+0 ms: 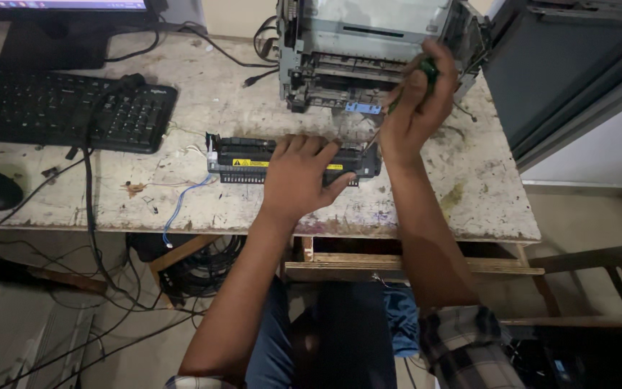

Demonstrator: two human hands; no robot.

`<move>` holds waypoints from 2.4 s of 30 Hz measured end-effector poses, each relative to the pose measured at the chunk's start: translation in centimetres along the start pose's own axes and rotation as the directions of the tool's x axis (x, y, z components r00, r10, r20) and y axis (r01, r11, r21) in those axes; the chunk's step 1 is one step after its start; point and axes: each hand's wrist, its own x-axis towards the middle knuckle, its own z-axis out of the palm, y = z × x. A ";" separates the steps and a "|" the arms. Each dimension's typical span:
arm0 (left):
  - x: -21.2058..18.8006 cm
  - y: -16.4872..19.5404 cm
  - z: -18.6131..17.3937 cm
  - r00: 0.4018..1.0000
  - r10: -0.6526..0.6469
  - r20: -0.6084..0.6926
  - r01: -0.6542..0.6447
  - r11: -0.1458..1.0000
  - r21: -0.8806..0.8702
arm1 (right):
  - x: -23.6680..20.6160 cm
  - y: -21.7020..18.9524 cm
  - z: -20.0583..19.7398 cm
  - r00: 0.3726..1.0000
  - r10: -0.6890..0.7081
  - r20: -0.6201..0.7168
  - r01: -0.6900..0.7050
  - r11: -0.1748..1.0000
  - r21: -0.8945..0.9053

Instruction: The person disassembles a printer using a screwdriver and pliers, removes a toner cartridge, and manipulates internal components and wires on a workbench.

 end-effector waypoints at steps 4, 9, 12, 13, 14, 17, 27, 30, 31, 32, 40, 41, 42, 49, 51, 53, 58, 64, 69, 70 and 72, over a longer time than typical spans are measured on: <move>0.0 -0.1 0.0 1.000 0.016 -0.020 -0.016 1.000 0.002 | -0.1 -0.2 -0.1 0.998 0.064 -0.006 -0.064 0.997 0.045; 0.0 -0.1 0.1 1.000 0.012 -0.012 -0.012 1.000 0.010 | 0.0 0.0 -0.3 1.000 -0.016 0.024 0.013 0.996 0.086; -0.1 0.0 0.1 1.000 0.004 -0.003 -0.004 1.000 0.003 | 0.0 0.2 -0.3 0.999 -0.032 0.027 0.030 0.996 0.090; -0.1 0.0 0.1 1.000 -0.002 0.001 0.002 1.000 -0.006 | 0.0 0.3 -0.3 0.999 -0.030 0.026 0.027 0.996 0.090; -0.1 0.0 0.0 1.000 -0.007 0.004 0.007 1.000 -0.013 | 0.0 0.3 -0.2 1.000 -0.016 0.012 0.015 0.996 0.092; -0.1 0.1 0.0 1.000 0.015 -0.017 -0.015 1.000 -0.016 | -0.1 0.2 -0.2 1.000 -0.001 -0.014 0.002 0.997 0.081; 0.0 0.1 0.1 1.000 0.004 -0.001 -0.004 1.000 0.006 | 1.0 -1.2 0.2 0.970 -0.244 0.009 0.228 0.892 -0.390; 0.1 0.1 0.0 1.000 0.014 -0.015 -0.014 1.000 0.004 | 1.5 -1.5 0.1 0.977 -0.212 -0.014 0.187 0.890 -0.417; 0.1 0.1 0.0 1.000 0.009 -0.015 -0.009 1.000 0.002 | 1.6 -1.5 0.2 0.982 -0.188 -0.026 0.161 0.898 -0.410; 0.1 0.2 0.0 1.000 0.004 -0.014 -0.004 1.000 0.000 | 1.7 -1.7 0.3 0.982 -0.187 -0.033 0.155 0.889 -0.431; 0.2 0.2 -0.2 1.000 0.005 -0.013 -0.005 1.000 0.005 | 2.1 -3.0 0.4 0.956 0.294 -0.010 -0.292 0.942 -0.167; 0.2 0.2 -0.2 1.000 0.009 -0.007 -0.009 1.000 0.013 | 2.5 -3.0 0.1 0.922 0.369 0.112 -0.382 0.914 0.135; 0.2 0.2 -0.2 1.000 0.003 0.000 -0.003 1.000 0.000 | 2.8 -2.9 -0.3 0.884 0.396 0.249 -0.467 0.783 0.410; 0.4 0.3 -0.1 1.000 0.001 -0.013 -0.001 1.000 0.011 | 2.9 -1.1 -1.1 0.887 0.355 0.294 -0.443 0.484 0.755; 0.5 0.3 -0.2 1.000 0.000 -0.015 0.000 1.000 0.020 | 2.6 -0.8 -0.9 0.934 0.339 0.108 -0.351 0.828 0.437; 0.5 0.3 -0.3 1.000 -0.003 -0.008 0.003 1.000 -0.003 | 2.5 -0.7 -0.9 0.933 0.352 0.071 -0.354 0.868 0.349; 0.7 0.3 -0.4 1.000 0.019 -0.008 -0.019 1.000 0.011 | 2.8 -1.0 -1.0 0.827 0.462 0.320 -0.508 0.370 0.778; 0.5 0.3 -0.3 0.999 0.027 -0.033 -0.027 1.000 0.007 | 2.6 -1.4 -0.6 0.974 0.198 0.114 -0.213 0.967 0.138; 0.5 0.1 -0.1 0.999 0.012 -0.030 -0.012 1.000 -0.002 | 2.3 -1.5 0.0 0.863 0.439 0.251 -0.486 0.582 0.652; 0.6 0.1 0.1 0.999 0.007 -0.034 -0.007 1.000 0.006 | 2.2 -1.5 0.0 0.893 0.396 0.212 -0.439 0.665 0.604; 0.6 0.1 0.3 0.999 -0.002 -0.039 0.003 1.000 0.014 | 2.1 -1.5 0.0 0.980 0.193 0.046 -0.198 0.968 0.155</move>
